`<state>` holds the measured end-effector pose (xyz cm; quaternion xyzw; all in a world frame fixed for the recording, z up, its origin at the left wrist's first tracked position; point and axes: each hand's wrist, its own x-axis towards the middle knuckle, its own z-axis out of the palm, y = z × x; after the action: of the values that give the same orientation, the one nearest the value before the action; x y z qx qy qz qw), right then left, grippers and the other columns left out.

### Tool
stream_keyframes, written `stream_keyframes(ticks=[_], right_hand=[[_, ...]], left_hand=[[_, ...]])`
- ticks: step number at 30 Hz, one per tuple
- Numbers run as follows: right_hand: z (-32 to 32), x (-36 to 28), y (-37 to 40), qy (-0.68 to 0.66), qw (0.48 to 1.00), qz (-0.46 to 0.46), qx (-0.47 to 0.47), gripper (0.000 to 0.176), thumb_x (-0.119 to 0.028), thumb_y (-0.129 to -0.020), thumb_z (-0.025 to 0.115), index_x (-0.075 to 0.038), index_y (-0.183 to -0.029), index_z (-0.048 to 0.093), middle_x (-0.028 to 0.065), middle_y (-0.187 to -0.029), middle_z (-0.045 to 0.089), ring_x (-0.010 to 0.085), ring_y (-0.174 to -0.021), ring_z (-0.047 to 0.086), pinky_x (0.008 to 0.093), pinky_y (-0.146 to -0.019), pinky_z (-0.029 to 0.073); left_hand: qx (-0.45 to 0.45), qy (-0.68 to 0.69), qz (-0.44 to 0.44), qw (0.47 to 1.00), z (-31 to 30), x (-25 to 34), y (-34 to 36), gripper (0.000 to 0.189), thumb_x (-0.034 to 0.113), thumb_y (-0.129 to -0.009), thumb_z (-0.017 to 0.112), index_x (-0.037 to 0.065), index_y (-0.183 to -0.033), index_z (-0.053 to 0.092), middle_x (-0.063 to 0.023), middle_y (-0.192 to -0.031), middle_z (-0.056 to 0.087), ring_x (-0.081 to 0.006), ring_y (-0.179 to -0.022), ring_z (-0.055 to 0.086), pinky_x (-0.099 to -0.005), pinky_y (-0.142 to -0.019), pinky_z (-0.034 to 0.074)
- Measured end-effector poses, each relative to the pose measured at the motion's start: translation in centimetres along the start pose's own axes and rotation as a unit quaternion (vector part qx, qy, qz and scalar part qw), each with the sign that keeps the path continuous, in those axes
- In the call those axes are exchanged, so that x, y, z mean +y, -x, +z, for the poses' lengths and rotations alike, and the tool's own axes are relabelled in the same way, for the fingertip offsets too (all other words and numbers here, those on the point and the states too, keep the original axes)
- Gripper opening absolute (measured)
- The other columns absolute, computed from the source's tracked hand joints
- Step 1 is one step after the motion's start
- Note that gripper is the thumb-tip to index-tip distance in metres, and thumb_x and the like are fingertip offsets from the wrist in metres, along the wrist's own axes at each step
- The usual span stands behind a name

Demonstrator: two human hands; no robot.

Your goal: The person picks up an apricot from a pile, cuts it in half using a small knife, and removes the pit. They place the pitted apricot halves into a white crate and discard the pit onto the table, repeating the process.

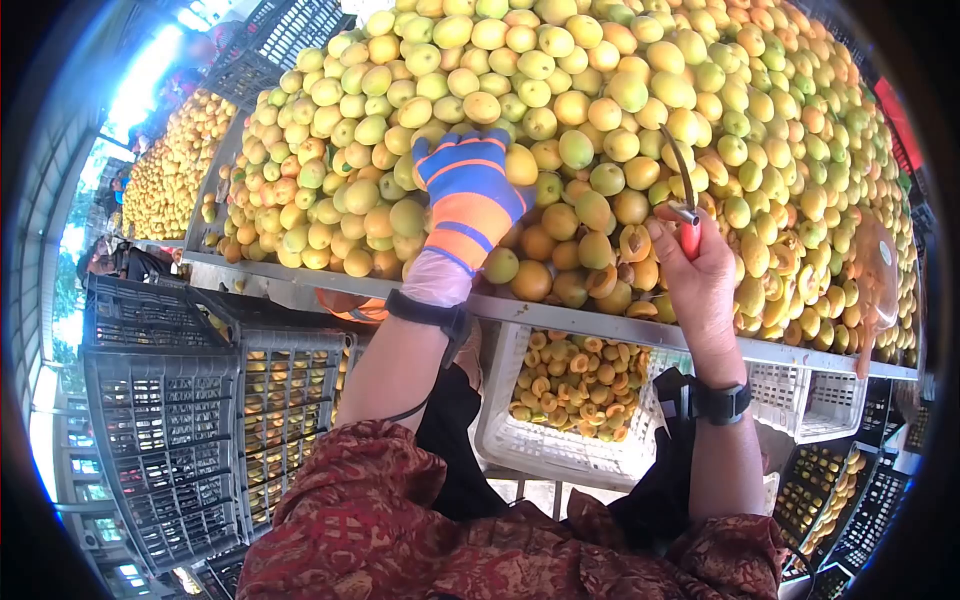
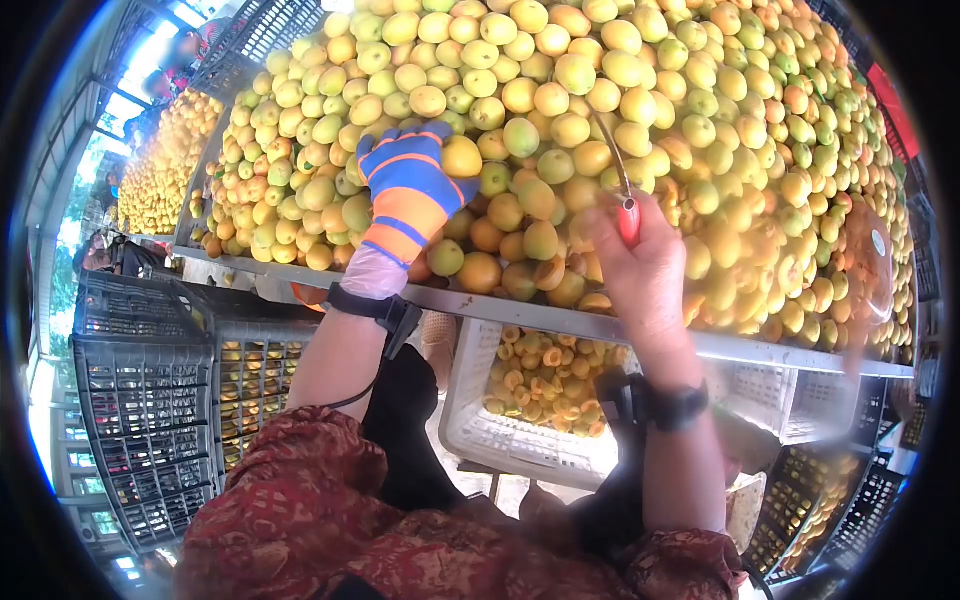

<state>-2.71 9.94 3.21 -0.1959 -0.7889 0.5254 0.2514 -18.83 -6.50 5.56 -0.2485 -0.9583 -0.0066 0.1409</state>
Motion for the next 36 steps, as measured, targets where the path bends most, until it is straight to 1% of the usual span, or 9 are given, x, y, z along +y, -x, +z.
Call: stream_keyframes(ticks=[9,12,13,15,16,21,23,27,36], right_hand=[[0.4,-1.9,0.7,-0.332,0.924,0.135,-0.132,0.040,-0.023,-0.090,0.056,-0.006,-0.124,0.043,-0.0041,-0.062,0.043,0.0017,-0.043,0.032,0.0162,-0.038,0.025],[0.1,-1.5,0.7,-0.305,0.949,0.053,-0.053,0.037,-0.015,-0.085,0.065,-0.005,-0.115,0.047,-0.0024,-0.079,0.053,0.0036,-0.063,0.048,0.0172,-0.054,0.040],[0.4,-1.8,0.9,-0.306,0.949,0.053,-0.052,0.037,-0.015,-0.085,0.065,-0.005,-0.115,0.047,-0.0024,-0.079,0.053,0.0036,-0.063,0.048,0.0172,-0.054,0.040],[1.0,-2.4,1.3,-0.330,0.944,-0.012,-0.023,0.031,-0.011,-0.085,0.063,-0.005,-0.113,0.049,-0.0008,-0.085,0.054,0.0054,-0.075,0.050,0.0200,-0.068,0.043],[0.9,-1.9,1.3,-0.245,0.968,-0.028,-0.049,0.030,-0.008,-0.085,0.062,-0.005,-0.112,0.049,-0.0004,-0.088,0.053,0.0069,-0.080,0.050,0.0213,-0.075,0.043],[1.2,-1.6,2.2,-0.233,0.968,-0.016,-0.089,0.027,-0.016,-0.088,0.059,-0.004,-0.110,0.048,0.0005,-0.089,0.051,0.0080,-0.084,0.045,0.0212,-0.075,0.040],[1.2,-0.7,2.1,-0.202,0.972,-0.021,-0.115,0.029,-0.031,-0.094,0.048,-0.005,-0.107,0.048,-0.0060,-0.071,0.043,0.0021,-0.059,0.036,0.0159,-0.052,0.031],[1.2,-1.4,2.6,-0.146,0.974,0.010,-0.172,0.032,-0.033,-0.094,0.048,-0.002,-0.103,0.048,-0.0062,-0.069,0.041,0.0024,-0.059,0.035,0.0162,-0.053,0.031],[1.3,-2.2,2.8,-0.090,0.975,0.030,-0.201,0.032,-0.030,-0.093,0.050,0.001,-0.095,0.050,-0.0019,-0.064,0.040,0.0061,-0.059,0.037,0.0214,-0.054,0.035]], left_hand=[[0.092,0.478,0.231,0.843,-0.7,5.7,3.9,0.066,0.008,-0.064,0.071,0.005,-0.125,0.046,-0.0161,-0.111,0.052,-0.0308,-0.097,0.053,-0.0408,-0.087,0.043],[-0.091,0.884,0.070,0.453,0.3,7.0,4.7,0.063,0.008,-0.079,0.061,0.004,-0.134,0.032,-0.0106,-0.129,0.045,-0.0233,-0.114,0.047,-0.0351,-0.101,0.035],[-0.091,0.884,0.072,0.453,0.0,7.3,5.1,0.063,0.008,-0.079,0.061,0.004,-0.134,0.032,-0.0106,-0.129,0.045,-0.0233,-0.114,0.047,-0.0351,-0.101,0.035],[-0.170,0.976,-0.079,0.109,-0.9,8.0,5.7,0.047,0.013,-0.089,0.051,0.003,-0.132,0.035,-0.0113,-0.128,0.045,-0.0229,-0.113,0.048,-0.0351,-0.100,0.037],[-0.101,0.937,0.005,0.334,0.0,8.4,5.6,0.038,0.024,-0.096,0.037,0.003,-0.128,0.037,-0.0122,-0.125,0.048,-0.0247,-0.111,0.050,-0.0367,-0.097,0.040],[-0.130,0.966,-0.156,0.160,1.0,7.6,4.4,0.048,0.041,-0.096,0.029,0.002,-0.114,0.050,-0.0148,-0.105,0.059,-0.0261,-0.097,0.057,-0.0372,-0.087,0.046],[-0.050,0.948,-0.098,0.297,0.6,6.8,4.1,0.052,0.046,-0.095,0.031,0.001,-0.109,0.054,-0.0154,-0.095,0.062,-0.0262,-0.086,0.060,-0.0372,-0.081,0.049],[0.139,0.823,-0.069,0.547,0.1,6.3,3.1,0.062,0.053,-0.093,0.030,-0.003,-0.110,0.052,-0.0132,-0.087,0.062,-0.0229,-0.078,0.060,-0.0341,-0.074,0.050],[0.156,0.814,0.000,0.559,0.1,5.0,3.0,0.057,0.049,-0.093,0.037,-0.003,-0.110,0.051,-0.0119,-0.086,0.061,-0.0183,-0.077,0.059,-0.0307,-0.071,0.049]])
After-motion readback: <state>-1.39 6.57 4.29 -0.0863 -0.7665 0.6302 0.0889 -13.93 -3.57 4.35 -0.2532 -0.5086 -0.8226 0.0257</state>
